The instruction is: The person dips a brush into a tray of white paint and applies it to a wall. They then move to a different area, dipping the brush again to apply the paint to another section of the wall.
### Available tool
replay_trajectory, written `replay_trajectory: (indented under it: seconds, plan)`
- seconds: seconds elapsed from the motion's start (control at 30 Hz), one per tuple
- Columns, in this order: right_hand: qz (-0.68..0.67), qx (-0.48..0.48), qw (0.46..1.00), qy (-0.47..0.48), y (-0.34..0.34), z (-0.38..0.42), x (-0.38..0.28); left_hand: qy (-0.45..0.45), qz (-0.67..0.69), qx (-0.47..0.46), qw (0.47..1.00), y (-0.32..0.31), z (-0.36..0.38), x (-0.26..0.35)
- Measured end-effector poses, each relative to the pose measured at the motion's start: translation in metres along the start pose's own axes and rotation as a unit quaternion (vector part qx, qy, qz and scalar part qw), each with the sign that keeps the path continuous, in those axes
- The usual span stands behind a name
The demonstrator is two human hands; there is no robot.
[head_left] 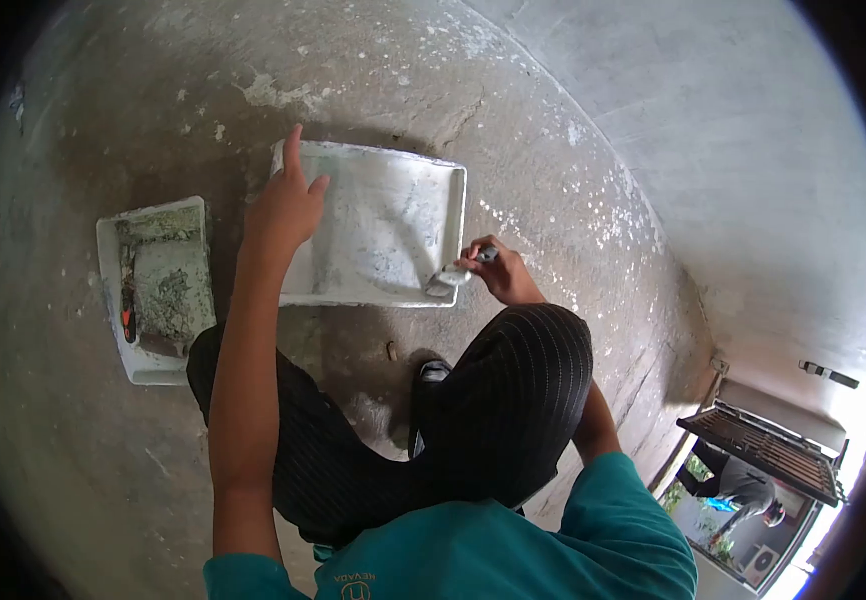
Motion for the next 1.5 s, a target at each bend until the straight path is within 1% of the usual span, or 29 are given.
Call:
replay_trajectory:
  seconds: [0.07,0.1,0.13,0.2,0.27,0.3,0.33,0.4,0.43,0.5,0.57,0.6,0.63,0.67,0.7,0.73,0.8,0.87,0.93,1.0,1.03,1.07,1.13,1.27,1.33,1.37,1.4,1.47,1.5]
  plan:
    - [0.141,-0.033,0.983,0.116,-0.005,-0.024,-0.014,0.008,-0.007,-0.004,1.0,0.004,0.003,0.002]
    - [0.096,-0.04,0.99,0.094,-0.005,-0.038,-0.014,0.013,-0.013,-0.012,1.0,0.005,0.004,0.003]
    - [0.17,-0.023,0.979,0.106,-0.002,-0.048,-0.018,0.017,-0.014,-0.007,1.0,0.007,0.005,0.003]
    - [0.234,0.002,0.957,0.174,-0.003,-0.064,-0.049,0.021,-0.018,-0.02,0.999,0.008,0.007,0.003]
    - [0.272,0.048,0.953,0.127,0.009,-0.086,-0.058,0.022,-0.018,-0.015,0.999,0.009,0.008,0.001]
    - [0.236,0.062,0.954,0.173,0.012,-0.093,-0.066,0.019,-0.018,-0.012,1.0,0.009,0.007,0.001]
    - [0.234,0.064,0.955,0.172,0.014,-0.093,-0.065,0.017,-0.02,-0.014,1.0,0.007,0.007,0.001]
    - [0.216,0.076,0.958,0.172,0.012,-0.089,-0.079,-0.002,-0.047,0.018,0.999,0.009,0.007,0.003]
    - [0.22,0.081,0.944,0.231,0.007,-0.083,-0.07,-0.001,-0.047,0.016,0.999,0.008,0.006,0.003]
    - [0.307,0.071,0.909,0.273,-0.01,-0.055,-0.045,0.006,-0.047,0.004,0.999,0.008,0.005,0.006]
    - [0.253,0.035,0.945,0.204,-0.031,-0.015,-0.024,0.003,-0.029,-0.002,1.0,0.004,0.001,0.004]
    - [0.271,0.021,0.949,0.161,-0.038,0.001,0.005,0.002,-0.013,-0.007,1.0,0.001,-0.001,0.003]
    - [0.304,0.035,0.929,0.207,-0.046,0.022,0.023,0.002,-0.013,-0.008,1.0,0.0,-0.002,0.002]
    - [0.303,0.035,0.93,0.206,-0.059,0.038,0.031,0.001,-0.02,-0.007,1.0,-0.001,-0.004,0.002]
    - [0.178,0.105,0.961,0.185,-0.056,0.048,0.036,-0.001,-0.026,-0.007,1.0,-0.002,-0.005,0.002]
    - [0.04,0.172,0.967,0.182,-0.054,0.06,0.042,-0.001,-0.027,-0.01,1.0,-0.003,-0.006,0.003]
    - [-0.01,0.22,0.973,0.073,-0.042,0.066,0.054,-0.002,-0.016,-0.01,1.0,-0.004,-0.007,0.005]
    - [-0.03,0.224,0.973,-0.056,-0.023,0.062,0.064,0.0,-0.016,-0.023,1.0,-0.007,-0.009,0.006]
    - [-0.018,0.204,0.976,-0.068,-0.006,0.046,0.051,0.003,-0.015,-0.031,0.999,-0.008,-0.011,0.007]
    - [0.041,0.177,0.983,0.003,0.005,0.024,0.016,0.002,-0.015,-0.032,0.999,-0.009,-0.01,0.007]
    - [0.1,0.147,0.981,0.073,0.008,0.008,0.0,0.001,-0.014,-0.032,0.999,-0.009,-0.009,0.007]
    - [0.101,0.147,0.981,0.074,0.012,-0.007,-0.006,0.001,-0.014,-0.03,0.999,-0.008,-0.008,0.008]
    - [0.187,0.126,0.964,0.14,0.006,-0.037,-0.024,-0.001,-0.014,-0.025,1.0,-0.006,-0.008,0.008]
    - [0.214,0.14,0.952,0.168,0.007,-0.087,-0.047,0.009,-0.015,-0.02,1.0,-0.002,-0.004,0.008]
    - [0.211,0.183,0.945,0.17,0.012,-0.1,-0.062,0.015,-0.023,-0.02,0.999,-0.001,-0.002,0.009]
    - [0.225,0.185,0.941,0.173,0.011,-0.103,-0.071,0.016,-0.022,-0.023,0.999,0.0,-0.001,0.009]
    - [0.224,0.185,0.941,0.175,0.009,-0.101,-0.078,0.018,-0.022,-0.025,0.999,0.001,0.0,0.009]
    - [0.233,0.143,0.945,0.177,-0.002,-0.096,-0.084,0.011,-0.025,-0.019,0.999,0.003,-0.001,0.01]
    - [0.253,0.139,0.932,0.217,-0.007,-0.091,-0.084,0.004,-0.025,-0.016,1.0,0.001,0.0,0.01]
Point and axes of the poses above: each hand's wrist, its own z-axis away from the middle knuckle, its own y-axis out of the back of the hand, x = y × z, the point moved 6 cm from there along -z, towards the middle knuckle, and after that the axes turned 13 degrees about -y, right-handed, at the moved point
